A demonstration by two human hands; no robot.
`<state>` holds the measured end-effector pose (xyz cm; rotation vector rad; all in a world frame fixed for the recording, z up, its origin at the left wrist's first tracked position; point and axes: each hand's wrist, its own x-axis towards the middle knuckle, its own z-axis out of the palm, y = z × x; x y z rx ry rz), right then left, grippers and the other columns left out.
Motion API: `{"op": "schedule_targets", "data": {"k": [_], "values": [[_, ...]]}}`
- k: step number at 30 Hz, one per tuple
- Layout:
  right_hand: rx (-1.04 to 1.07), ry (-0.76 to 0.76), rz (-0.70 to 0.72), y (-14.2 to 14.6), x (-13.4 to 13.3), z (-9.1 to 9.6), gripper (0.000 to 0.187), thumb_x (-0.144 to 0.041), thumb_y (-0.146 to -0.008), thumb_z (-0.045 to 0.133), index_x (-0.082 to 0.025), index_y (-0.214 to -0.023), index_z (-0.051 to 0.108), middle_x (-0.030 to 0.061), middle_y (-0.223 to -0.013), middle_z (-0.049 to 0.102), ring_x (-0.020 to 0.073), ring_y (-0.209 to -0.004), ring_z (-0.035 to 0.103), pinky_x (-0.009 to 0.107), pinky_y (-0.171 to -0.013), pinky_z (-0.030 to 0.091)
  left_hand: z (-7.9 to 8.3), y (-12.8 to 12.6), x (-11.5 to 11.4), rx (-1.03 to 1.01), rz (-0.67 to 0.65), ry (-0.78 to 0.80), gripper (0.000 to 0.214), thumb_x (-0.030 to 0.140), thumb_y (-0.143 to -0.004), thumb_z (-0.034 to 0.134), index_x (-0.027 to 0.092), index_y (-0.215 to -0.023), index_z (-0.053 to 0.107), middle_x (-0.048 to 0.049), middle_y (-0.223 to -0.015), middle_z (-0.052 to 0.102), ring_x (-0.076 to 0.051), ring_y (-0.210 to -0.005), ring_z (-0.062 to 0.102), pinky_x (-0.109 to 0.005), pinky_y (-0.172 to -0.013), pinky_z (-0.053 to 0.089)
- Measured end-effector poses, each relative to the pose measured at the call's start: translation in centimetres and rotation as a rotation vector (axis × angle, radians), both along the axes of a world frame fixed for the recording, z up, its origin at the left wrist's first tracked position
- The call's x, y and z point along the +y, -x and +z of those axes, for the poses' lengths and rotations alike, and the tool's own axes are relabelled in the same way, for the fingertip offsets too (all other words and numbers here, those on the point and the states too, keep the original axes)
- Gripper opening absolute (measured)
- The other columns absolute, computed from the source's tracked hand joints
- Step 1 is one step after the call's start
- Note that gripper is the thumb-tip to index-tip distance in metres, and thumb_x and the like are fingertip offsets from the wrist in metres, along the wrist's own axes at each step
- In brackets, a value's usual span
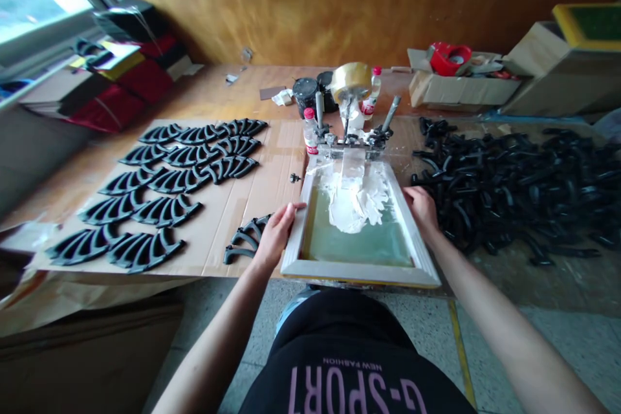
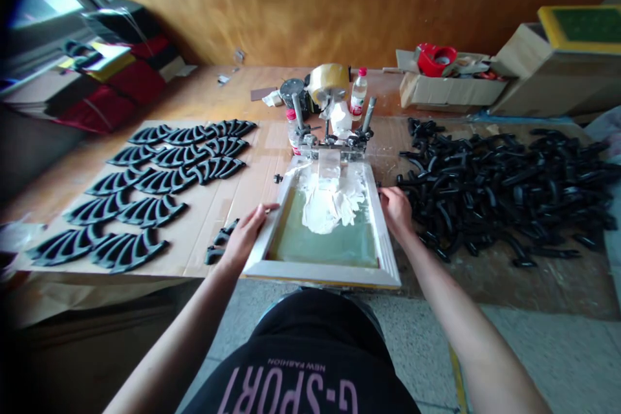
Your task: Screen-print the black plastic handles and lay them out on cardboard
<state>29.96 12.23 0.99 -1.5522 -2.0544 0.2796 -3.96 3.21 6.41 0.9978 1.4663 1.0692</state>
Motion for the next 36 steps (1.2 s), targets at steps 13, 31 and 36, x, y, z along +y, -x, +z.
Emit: {"op": "schedule_targets", "data": {"k": [13,31,36], "values": [[-0.382,0.087,0.437,9.3,-1.8,2.6,0.020,-0.008,-0.087,0.048,-0.016,-0.095,0.064,0.0095,-0.091,0.066,0.0204,-0.086,0.059,0.029,-0.073,0.042,-10.2,0.6,-0.4,0.097,-0.030,0.158,0.066,0.055,-0.081,0.060,0.018,-0.135,0.053,-0.0057,-0.091,0.069,-0.018,-0.079,0.064,-0.024,-0.065,0.047],[-0.199,-0.004,0.588,7.2,-4.0,1.4,0.021,-0.021,-0.090,0.057,-0.023,-0.107,0.068,0.0037,-0.096,0.070,0.0178,-0.084,0.064,0.026,-0.072,0.047,-8.8,0.1,-0.8,0.056,-0.009,0.180,0.065,0.059,-0.079,0.061,0.016,-0.127,0.057,-0.0050,-0.086,0.068,-0.016,-0.070,0.060,-0.022,-0.056,0.042],[-0.115,-0.025,0.289,8.9,2.8,5.7,0.052,-0.031,-0.088,0.064,-0.027,-0.138,0.051,0.0055,-0.115,0.068,0.0207,-0.093,0.065,0.031,-0.078,0.050,-4.3,0.1,-1.0,0.033,0.004,0.150,0.076,0.058,-0.078,0.064,0.022,-0.142,0.045,-0.0008,-0.078,0.066,-0.014,-0.063,0.057,-0.021,-0.052,0.039]]}}
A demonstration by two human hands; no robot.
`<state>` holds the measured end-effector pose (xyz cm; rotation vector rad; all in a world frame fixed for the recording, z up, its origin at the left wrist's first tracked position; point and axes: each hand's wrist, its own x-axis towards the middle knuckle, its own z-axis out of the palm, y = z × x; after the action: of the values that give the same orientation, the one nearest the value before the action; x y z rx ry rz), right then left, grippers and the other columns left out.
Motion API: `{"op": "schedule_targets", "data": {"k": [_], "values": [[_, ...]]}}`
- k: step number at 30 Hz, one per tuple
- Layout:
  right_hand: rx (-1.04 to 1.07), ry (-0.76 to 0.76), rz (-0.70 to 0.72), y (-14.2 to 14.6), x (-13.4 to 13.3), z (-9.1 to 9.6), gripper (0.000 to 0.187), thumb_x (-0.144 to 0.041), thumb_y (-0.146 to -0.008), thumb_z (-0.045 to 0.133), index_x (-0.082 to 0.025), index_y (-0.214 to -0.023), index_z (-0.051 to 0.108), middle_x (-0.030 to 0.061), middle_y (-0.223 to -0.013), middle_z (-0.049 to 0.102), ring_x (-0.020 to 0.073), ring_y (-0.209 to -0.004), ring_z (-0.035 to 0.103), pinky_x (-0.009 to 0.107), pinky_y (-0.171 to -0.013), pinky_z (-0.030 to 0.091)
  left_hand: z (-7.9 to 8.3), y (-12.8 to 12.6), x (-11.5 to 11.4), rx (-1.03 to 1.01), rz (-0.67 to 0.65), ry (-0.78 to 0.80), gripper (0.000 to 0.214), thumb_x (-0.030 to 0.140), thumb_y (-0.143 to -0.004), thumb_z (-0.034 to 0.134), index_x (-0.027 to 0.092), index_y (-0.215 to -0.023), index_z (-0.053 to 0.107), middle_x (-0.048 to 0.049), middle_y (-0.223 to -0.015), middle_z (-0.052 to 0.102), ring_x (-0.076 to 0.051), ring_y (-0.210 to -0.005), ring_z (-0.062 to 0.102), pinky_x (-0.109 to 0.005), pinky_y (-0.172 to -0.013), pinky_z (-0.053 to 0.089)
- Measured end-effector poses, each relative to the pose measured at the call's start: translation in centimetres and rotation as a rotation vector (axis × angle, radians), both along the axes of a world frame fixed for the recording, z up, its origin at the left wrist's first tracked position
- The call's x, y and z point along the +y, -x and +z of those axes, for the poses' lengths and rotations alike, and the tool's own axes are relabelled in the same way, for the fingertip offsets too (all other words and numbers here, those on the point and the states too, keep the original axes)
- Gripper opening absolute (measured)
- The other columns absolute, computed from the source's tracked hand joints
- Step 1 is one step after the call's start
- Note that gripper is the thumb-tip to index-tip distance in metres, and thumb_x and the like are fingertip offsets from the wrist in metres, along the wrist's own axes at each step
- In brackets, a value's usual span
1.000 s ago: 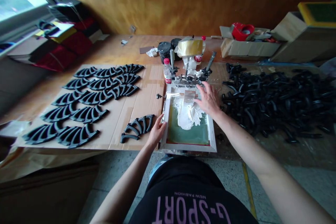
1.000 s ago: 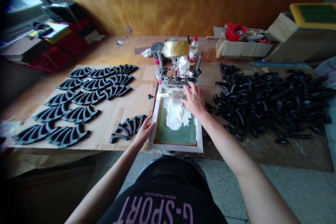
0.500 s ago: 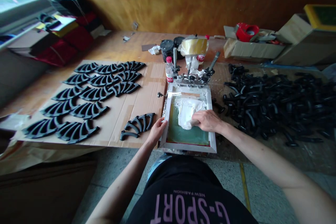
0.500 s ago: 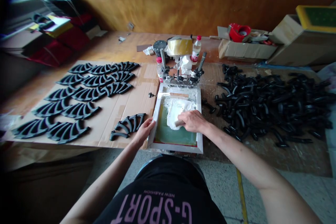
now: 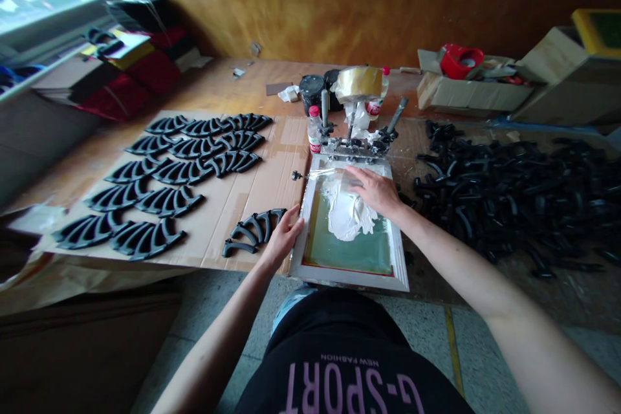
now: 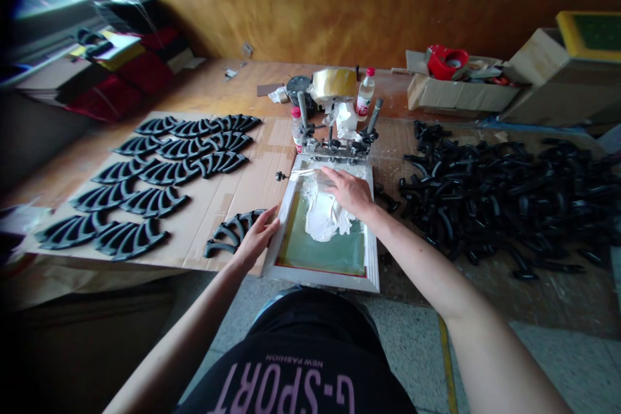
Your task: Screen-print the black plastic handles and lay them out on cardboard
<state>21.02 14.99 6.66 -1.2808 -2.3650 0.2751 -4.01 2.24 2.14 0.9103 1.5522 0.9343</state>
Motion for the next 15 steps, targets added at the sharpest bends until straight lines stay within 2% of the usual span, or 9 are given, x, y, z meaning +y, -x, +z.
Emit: {"op": "schedule_targets", "data": {"k": [3,6,8,9,10,13,15], "values": [[0.024,-0.071,-0.182,-2.1,3.5,2.1,0.054,-0.035,-0.087,0.066,-0.024,-0.138,0.052,0.0074,-0.105,0.070,0.0219,-0.087,0.066,0.033,-0.077,0.051,4.0,-0.2,0.4,-0.010,0.030,-0.072,0.066,0.066,-0.083,0.052,0.021,-0.131,0.058,-0.0004,-0.071,0.063,-0.013,-0.056,0.053,-0.022,-0.048,0.037],[0.086,-0.176,-0.366,-6.5,4.7,2.1,0.034,-0.031,-0.092,0.056,-0.015,-0.121,0.065,0.0069,-0.090,0.072,0.0187,-0.078,0.066,0.028,-0.070,0.051,7.7,-0.9,2.0,-0.089,0.077,-0.177,0.062,0.070,-0.086,0.042,0.018,-0.109,0.067,-0.0018,-0.070,0.064,-0.012,-0.053,0.053,-0.023,-0.047,0.039],[0.039,-0.156,-0.389,-8.7,4.1,0.5,0.035,-0.030,-0.096,0.044,-0.007,-0.102,0.069,0.0058,-0.079,0.072,0.0138,-0.067,0.063,0.023,-0.060,0.051,9.7,-1.6,3.8,-0.154,0.136,-0.358,0.057,0.067,-0.088,0.042,0.018,-0.099,0.067,-0.0033,-0.079,0.066,-0.012,-0.061,0.058,-0.024,-0.054,0.045],[-0.001,-0.125,-0.362,-9.2,3.3,-0.7,0.039,-0.031,-0.097,0.039,-0.006,-0.092,0.069,0.0044,-0.074,0.071,0.0120,-0.062,0.060,0.021,-0.055,0.050,10.5,-1.9,4.9,-0.179,0.157,-0.446,0.054,0.066,-0.089,0.043,0.017,-0.098,0.066,-0.0040,-0.083,0.066,-0.012,-0.066,0.060,-0.024,-0.058,0.048],[-0.039,-0.086,-0.312,-9.2,2.3,-2.0,0.041,-0.033,-0.097,0.038,-0.010,-0.081,0.068,0.0031,-0.071,0.070,0.0109,-0.059,0.059,0.021,-0.052,0.049,11.3,-2.2,6.0,-0.194,0.167,-0.514,0.053,0.064,-0.090,0.042,0.017,-0.099,0.065,-0.0047,-0.085,0.066,-0.012,-0.069,0.061,-0.024,-0.061,0.049],[-0.121,0.004,-0.143,-6.9,-1.7,-6.1,0.033,-0.042,-0.090,0.056,-0.014,-0.078,0.068,0.0047,-0.077,0.070,0.0142,-0.070,0.063,0.023,-0.064,0.051,12.7,-2.9,8.6,-0.201,0.149,-0.558,0.057,0.064,-0.092,0.038,0.016,-0.109,0.061,-0.0057,-0.081,0.067,-0.013,-0.070,0.063,-0.024,-0.059,0.049],[-0.211,0.045,-0.073,-4.8,-3.9,-7.7,0.025,-0.040,-0.086,0.065,-0.016,-0.079,0.066,0.0091,-0.088,0.070,0.0204,-0.086,0.065,0.029,-0.075,0.050,12.6,-3.3,8.9,-0.208,0.187,-0.560,0.060,0.065,-0.092,0.034,0.015,-0.116,0.058,-0.0062,-0.082,0.068,-0.013,-0.071,0.064,-0.023,-0.058,0.049]]}}
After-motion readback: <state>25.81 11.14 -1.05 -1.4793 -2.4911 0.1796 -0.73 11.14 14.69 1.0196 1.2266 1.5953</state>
